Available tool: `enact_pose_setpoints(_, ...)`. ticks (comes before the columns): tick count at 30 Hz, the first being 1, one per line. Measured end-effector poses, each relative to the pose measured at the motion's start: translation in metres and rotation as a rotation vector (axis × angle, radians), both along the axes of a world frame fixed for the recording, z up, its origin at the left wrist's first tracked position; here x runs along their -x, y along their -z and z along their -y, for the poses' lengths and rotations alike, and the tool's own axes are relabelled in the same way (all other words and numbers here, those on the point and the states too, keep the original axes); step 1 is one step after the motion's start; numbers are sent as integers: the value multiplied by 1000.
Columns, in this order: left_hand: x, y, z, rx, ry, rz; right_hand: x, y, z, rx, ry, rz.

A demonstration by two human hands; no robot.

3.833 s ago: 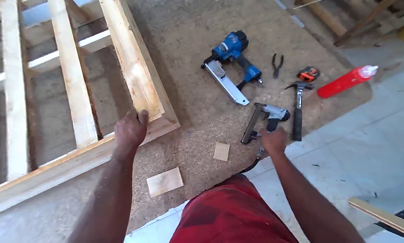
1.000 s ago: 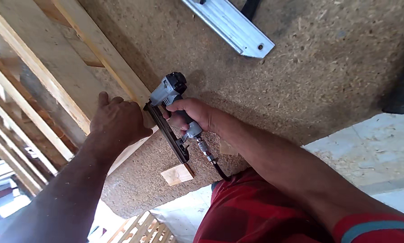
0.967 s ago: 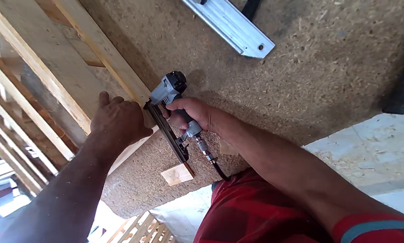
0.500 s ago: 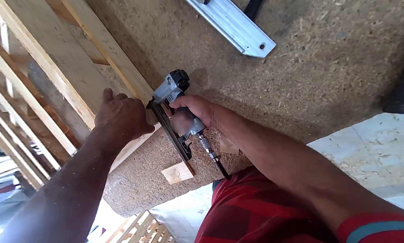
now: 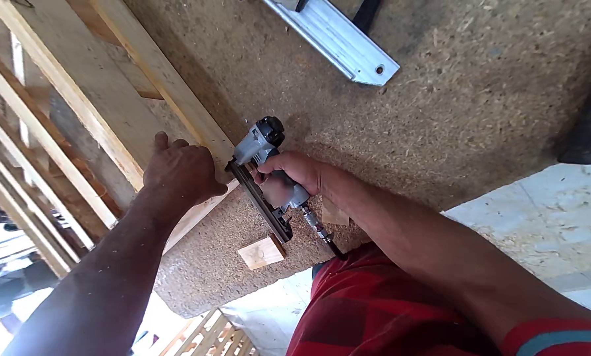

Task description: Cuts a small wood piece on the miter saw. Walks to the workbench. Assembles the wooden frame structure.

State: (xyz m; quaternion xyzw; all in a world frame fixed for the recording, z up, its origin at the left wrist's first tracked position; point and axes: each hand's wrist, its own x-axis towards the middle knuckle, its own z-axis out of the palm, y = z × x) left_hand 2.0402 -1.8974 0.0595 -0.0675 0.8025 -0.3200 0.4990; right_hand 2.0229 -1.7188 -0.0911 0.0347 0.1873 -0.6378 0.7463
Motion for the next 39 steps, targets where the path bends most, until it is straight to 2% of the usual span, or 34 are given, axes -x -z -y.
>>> enact_pose_setpoints(15, -1, 1, 3, -20, -11, 0, -6, -3, -10, 0, -1, -9)
enact_pose_setpoints(19, 13, -20, 31, -173, -41, -71, -17, -6, -27, 36, 5, 20)
enact_pose_setpoints(22, 21, -34, 53, -165, 34, -48, -29, -13, -35, 65, 1, 16)
enact_pose_setpoints(27, 23, -18, 48, -57, 38, 33, -46, -29, -24, 48, 67, -78)
enact_pose_setpoints(32, 29, -13, 42, -24, -17, 47, -44, -31, -24, 18, 131, -11)
enact_pose_setpoints(39, 29, -9, 52, -160, 72, 68, -39, -28, -23, -30, 139, -59)
